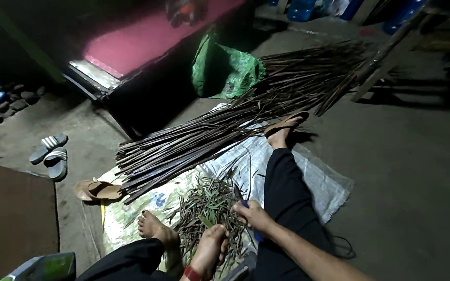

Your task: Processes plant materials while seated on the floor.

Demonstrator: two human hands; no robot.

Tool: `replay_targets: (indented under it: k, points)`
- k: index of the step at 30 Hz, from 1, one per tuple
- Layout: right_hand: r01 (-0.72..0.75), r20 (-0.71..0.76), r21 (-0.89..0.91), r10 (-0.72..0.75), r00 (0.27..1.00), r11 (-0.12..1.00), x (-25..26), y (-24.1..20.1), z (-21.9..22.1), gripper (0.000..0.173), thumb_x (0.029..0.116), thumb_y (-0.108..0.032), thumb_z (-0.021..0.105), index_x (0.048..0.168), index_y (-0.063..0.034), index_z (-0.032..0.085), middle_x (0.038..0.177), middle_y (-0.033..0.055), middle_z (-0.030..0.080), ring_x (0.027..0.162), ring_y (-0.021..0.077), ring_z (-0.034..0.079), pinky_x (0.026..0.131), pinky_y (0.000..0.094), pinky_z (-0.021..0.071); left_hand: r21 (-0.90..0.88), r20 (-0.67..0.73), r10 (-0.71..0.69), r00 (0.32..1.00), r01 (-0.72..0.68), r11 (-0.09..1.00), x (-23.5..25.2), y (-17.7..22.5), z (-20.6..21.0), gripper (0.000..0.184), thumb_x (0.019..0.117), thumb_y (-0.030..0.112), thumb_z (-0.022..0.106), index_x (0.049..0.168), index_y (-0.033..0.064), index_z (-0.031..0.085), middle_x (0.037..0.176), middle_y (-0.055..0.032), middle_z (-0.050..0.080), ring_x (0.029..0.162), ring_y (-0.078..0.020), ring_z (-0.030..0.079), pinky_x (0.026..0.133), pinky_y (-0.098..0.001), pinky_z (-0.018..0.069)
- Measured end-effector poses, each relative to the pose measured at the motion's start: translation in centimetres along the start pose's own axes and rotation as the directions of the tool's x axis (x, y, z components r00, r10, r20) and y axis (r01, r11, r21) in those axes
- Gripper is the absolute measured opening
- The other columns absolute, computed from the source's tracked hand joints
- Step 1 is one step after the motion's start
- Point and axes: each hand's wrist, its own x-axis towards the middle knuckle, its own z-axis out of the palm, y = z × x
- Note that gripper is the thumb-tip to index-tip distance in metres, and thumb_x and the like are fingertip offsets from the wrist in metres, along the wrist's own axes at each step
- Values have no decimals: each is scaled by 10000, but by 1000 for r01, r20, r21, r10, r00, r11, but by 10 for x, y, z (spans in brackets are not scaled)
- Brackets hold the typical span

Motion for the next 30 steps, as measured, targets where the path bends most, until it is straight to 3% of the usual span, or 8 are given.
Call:
replay_targets:
  k: [3,6,9,12,15,21,27,30]
  points:
    - [-45,93,217,26,995,975,-4,-7,16,134,1037,-156,588,1008,-30,624,617,-59,483,482,32,434,486,205,397,15,-3,-1,1000,1,1000,0,0,2,351,1140,218,298,945,53,538,553,34,445,392,-23,393,380,-153,354]
    - [-30,-56,258,46,997,966,10,-15,13,121,1041,-131,588,1012,-15,603,618,-41,453,471,49,406,472,222,386,-3,-14,7,1000,-7,1000,-4,-1,0,342,1141,212,290,972,45,536,592,13,488,414,-35,437,396,-160,394]
    - [30,-156,28,-26,987,999,16,-14,2,244,1079,-229,541,1072,-1,627,726,19,520,579,96,482,580,271,446,-5,-26,15,1000,-15,1000,-5,-3,-2,321,1138,203,303,963,57,528,587,21,474,407,-29,416,389,-155,377]
    - [162,36,-410,-161,986,898,-7,-6,3,315,1067,-180,498,1183,63,662,1001,229,686,932,336,668,887,520,525,-23,-43,14,999,-15,1000,-2,-3,-1,323,1139,207,304,957,62,528,578,41,442,396,-14,367,378,-143,332]
    - [289,200,-679,-208,957,675,-24,5,14,209,937,-54,585,1086,62,675,1022,262,704,992,435,691,860,608,524,-44,-39,23,999,-25,999,-4,-1,0,306,1127,152,286,982,65,541,577,50,437,407,-7,368,387,-140,330]
    - [209,152,-806,-147,977,554,-4,5,2,312,941,-37,567,1235,-6,666,1193,222,699,1102,396,683,910,590,524,-63,-32,1,999,-3,998,-4,0,0,343,1140,212,279,919,79,505,551,52,397,385,-11,332,365,-142,297]
    - [-46,-74,-781,-18,997,623,11,-1,-20,395,1012,-104,515,1395,-76,608,1250,224,689,1189,404,654,991,596,494,-52,-16,-13,1000,12,999,-5,-3,1,331,1138,199,291,918,82,508,556,51,407,390,-9,339,368,-142,300]
    - [18,-7,-728,-34,999,685,0,-6,-18,387,995,-78,527,1367,-34,623,1208,250,692,1164,416,657,993,597,493,-56,-25,-4,1000,3,998,-3,-4,0,345,1139,203,289,904,81,510,560,52,410,393,-9,338,370,-141,294]
